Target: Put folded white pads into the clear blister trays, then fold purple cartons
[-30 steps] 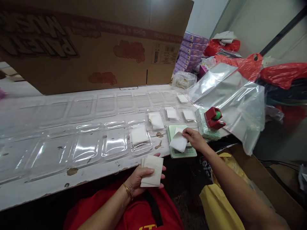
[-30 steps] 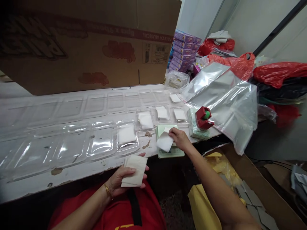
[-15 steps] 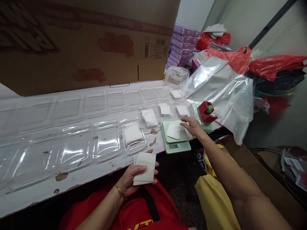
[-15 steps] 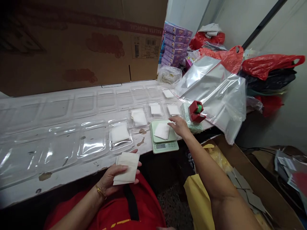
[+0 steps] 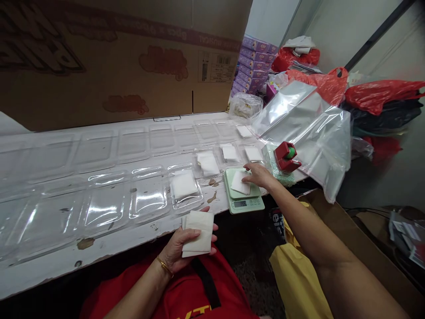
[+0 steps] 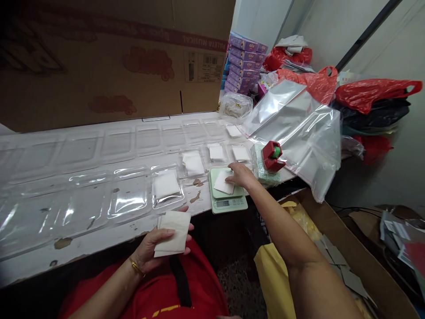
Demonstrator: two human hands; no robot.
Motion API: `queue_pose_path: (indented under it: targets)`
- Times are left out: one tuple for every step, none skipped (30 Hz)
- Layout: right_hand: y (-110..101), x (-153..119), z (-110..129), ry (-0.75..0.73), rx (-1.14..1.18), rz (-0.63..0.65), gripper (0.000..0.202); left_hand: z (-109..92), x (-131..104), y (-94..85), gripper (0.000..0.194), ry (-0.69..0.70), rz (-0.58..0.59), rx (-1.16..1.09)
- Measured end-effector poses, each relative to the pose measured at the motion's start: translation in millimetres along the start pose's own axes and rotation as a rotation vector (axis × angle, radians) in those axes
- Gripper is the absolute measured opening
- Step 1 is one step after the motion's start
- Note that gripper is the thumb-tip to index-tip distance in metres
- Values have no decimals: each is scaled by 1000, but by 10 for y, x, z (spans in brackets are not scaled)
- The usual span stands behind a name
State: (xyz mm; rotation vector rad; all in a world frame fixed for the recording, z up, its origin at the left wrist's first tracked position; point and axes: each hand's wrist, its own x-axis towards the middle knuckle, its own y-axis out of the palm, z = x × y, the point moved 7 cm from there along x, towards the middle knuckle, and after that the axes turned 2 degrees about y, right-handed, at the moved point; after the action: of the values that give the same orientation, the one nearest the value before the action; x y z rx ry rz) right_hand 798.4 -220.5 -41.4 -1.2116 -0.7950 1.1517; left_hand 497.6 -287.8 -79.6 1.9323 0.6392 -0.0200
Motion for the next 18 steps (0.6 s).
queue_pose_path:
  targets:
    - [20, 10, -9, 8, -4, 12, 54, 0, 2, -1, 66, 1, -1, 1]
    - [40, 20, -19, 15, -6, 23, 56, 1, 3, -1, 66, -1, -1, 1]
    - [58, 30, -27, 23, -8, 33, 57, 2, 4, -2, 67, -3, -3, 2]
    - [74, 41, -35, 30, -9, 44, 58, 3, 5, -4, 67, -5, -6, 3]
    - [87, 52, -41, 38, -9, 55, 59, 3, 5, -7, 67, -6, -11, 3]
    - [98, 64, -46, 44, -8, 67, 59, 2, 4, -8, 67, -6, -15, 3]
    - [105, 76, -49, 49, -5, 81, 58, 0, 3, -9, 67, -4, -19, 4]
    - [110, 88, -48, 53, -1, 98, 57, -4, 2, -9, 67, 0, -24, 7]
    - [113, 100, -46, 55, 5, 115, 55, -7, -1, -7, 67, 3, -27, 10]
    - [113, 111, -41, 56, 10, 131, 52, -9, -3, -4, 67, 4, -28, 14]
    - [110, 120, -34, 56, 14, 147, 48, -11, -5, -1, 67, 5, -28, 16]
    - [106, 126, -24, 54, 19, 160, 42, -13, -7, 0, 67, 5, -29, 17]
    - [102, 126, -11, 51, 23, 170, 37, -15, -9, -2, 66, 5, -29, 16]
    - [96, 120, 5, 46, 29, 176, 32, -17, -9, -6, 66, 6, -30, 13]
    - [90, 107, 25, 38, 38, 174, 29, -20, -8, -14, 66, 7, -31, 9]
    - [84, 87, 46, 29, 49, 165, 26, -23, -7, -24, 66, 10, -32, 4]
    - [80, 59, 67, 19, 63, 148, 24, -26, -4, -37, 66, 13, -32, 0]
    - [79, 24, 87, 10, 77, 126, 21, -27, -2, -52, 66, 15, -33, -4]
